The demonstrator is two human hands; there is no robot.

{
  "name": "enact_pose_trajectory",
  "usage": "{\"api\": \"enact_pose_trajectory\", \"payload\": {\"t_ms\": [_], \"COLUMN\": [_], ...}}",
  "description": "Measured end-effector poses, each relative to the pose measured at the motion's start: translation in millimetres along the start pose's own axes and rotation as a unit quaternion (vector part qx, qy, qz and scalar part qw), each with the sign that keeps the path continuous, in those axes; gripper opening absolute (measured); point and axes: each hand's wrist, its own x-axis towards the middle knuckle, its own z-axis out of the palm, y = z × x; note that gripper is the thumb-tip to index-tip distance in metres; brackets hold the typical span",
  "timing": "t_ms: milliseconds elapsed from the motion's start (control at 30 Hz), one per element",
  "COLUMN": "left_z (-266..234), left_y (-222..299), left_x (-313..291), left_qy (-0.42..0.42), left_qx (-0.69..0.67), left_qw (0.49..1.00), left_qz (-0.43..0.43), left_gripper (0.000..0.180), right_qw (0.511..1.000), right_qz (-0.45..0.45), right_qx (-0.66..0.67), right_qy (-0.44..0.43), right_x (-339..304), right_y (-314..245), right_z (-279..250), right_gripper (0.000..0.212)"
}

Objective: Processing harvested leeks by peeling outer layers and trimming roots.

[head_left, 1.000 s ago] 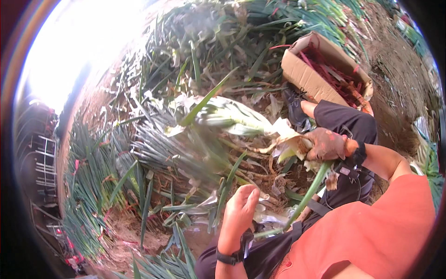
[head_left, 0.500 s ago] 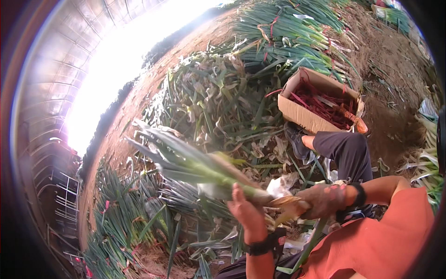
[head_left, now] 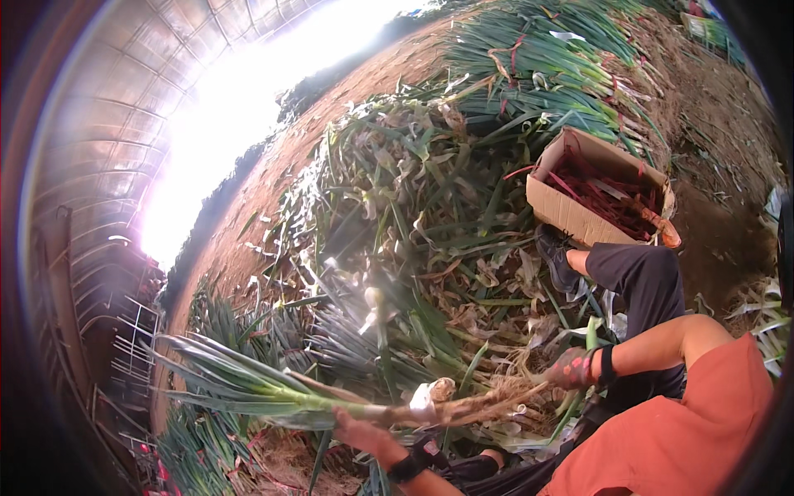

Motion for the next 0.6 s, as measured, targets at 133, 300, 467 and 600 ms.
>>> {"api": "enact_pose_trajectory", "payload": {"t_ms": [133, 300, 467, 600], "left_z": [-40.5, -28.2, 8.8, -8.7], "left_y": [1.5, -21.3, -86.0, -139.6], "left_x": [45.8, 29.0, -1.1, -7.6], "left_qy": [-0.02, -0.058, -0.123, -0.159], "left_qx": [-0.002, -0.094, -0.159, -0.185], "left_qw": [0.998, 0.993, 0.97, 0.926], "left_qz": [0.06, -0.039, -0.138, -0.287], "left_gripper": [0.047, 0.045, 0.041, 0.032], "right_qw": [0.975, 0.974, 0.915, 0.96], "right_qz": [0.089, 0.099, -0.062, -0.056], "right_qx": [-0.122, 0.017, 0.371, 0.272], "right_qy": [-0.165, 0.201, 0.147, 0.041], "right_x": [25.1, 35.9, 17.9, -11.6], "right_y": [104.9, 44.7, -70.4, -78.4], "right_z": [68.4, -15.8, -83.6, -74.6], "right_gripper": [0.022, 0.063, 0.069, 0.063]}}
